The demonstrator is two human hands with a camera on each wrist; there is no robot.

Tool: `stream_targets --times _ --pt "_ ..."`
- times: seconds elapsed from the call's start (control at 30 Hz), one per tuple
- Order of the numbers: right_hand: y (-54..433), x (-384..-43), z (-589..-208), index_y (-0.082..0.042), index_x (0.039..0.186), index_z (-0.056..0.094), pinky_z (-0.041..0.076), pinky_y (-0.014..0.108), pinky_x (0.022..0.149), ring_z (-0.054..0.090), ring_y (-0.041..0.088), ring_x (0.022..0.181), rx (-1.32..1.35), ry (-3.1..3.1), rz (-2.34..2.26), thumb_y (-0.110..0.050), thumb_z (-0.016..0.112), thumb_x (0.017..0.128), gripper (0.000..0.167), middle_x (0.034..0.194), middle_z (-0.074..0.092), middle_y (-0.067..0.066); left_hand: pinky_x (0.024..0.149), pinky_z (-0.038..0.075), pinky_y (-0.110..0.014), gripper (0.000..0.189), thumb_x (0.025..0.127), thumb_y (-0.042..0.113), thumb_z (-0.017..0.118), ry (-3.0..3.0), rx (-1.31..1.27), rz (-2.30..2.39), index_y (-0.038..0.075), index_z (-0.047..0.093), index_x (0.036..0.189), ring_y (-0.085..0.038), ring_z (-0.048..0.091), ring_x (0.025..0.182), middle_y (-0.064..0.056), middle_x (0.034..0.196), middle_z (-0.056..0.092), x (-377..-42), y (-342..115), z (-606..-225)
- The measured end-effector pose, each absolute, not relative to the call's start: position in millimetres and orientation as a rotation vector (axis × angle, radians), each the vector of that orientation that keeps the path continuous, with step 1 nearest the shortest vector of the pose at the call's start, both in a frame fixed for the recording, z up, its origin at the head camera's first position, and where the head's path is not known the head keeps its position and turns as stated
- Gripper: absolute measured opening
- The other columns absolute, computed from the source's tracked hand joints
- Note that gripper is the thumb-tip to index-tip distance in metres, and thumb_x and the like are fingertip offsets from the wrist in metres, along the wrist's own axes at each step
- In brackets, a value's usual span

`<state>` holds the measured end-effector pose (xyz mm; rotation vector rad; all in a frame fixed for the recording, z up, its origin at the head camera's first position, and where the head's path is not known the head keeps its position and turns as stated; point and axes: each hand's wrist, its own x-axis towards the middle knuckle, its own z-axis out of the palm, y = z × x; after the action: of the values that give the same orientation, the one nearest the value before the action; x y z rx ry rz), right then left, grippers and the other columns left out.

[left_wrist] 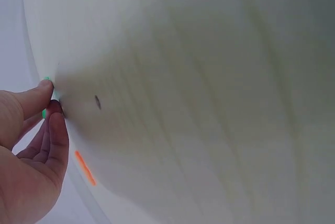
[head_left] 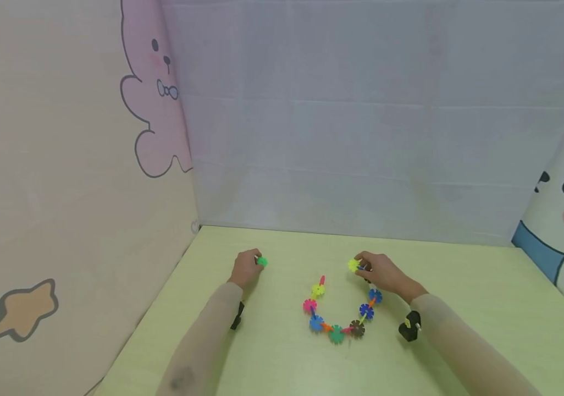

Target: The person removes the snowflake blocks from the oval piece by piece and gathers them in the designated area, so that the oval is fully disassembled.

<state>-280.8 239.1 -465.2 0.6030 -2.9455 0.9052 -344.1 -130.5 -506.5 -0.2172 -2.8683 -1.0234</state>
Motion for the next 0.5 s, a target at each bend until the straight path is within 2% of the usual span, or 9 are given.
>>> stream_targets --times 0.17,0.37,0.5 --pt "238.2 -281.5 -465.1 0.0 0.12 0.056 0.051 0.033 0.068 0.062 0.015 0.078 0.624 -2.954 0.899 -0.012 0.064 0.09 0.033 0.098 0.065 0.01 0.082 0.05 -0.039 0.027 0.081 0.0 0.071 -2.872 -0.251 -0.941 -0.005 0.064 0.106 -0.028 0.062 0.091 -0.019 0.103 0.065 -345.8 -128.9 -502.0" --pt "238.4 -280.5 -467.6 0.0 0.12 0.056 0.051 0.033 0.068 0.062 0.017 0.08 0.632 -2.958 0.903 -0.012 0.064 0.091 0.032 0.099 0.064 0.009 0.087 0.047 -0.044 0.029 0.081 -0.002 0.069 -2.875 -0.261 -0.9 -0.006 0.063 0.11 -0.034 0.059 0.101 -0.021 0.109 0.063 -343.0 -127.8 -498.5" --pt "238.5 -280.4 -469.5 -0.001 0.12 0.056 0.051 0.033 0.068 0.062 0.017 0.08 0.646 -2.953 0.905 -0.011 0.063 0.091 0.032 0.1 0.064 0.01 0.086 0.047 -0.045 0.03 0.082 -0.001 0.068 -2.886 -0.25 -0.851 -0.005 0.063 0.112 -0.035 0.058 0.1 -0.021 0.108 0.061 -340.3 -125.7 -496.3"
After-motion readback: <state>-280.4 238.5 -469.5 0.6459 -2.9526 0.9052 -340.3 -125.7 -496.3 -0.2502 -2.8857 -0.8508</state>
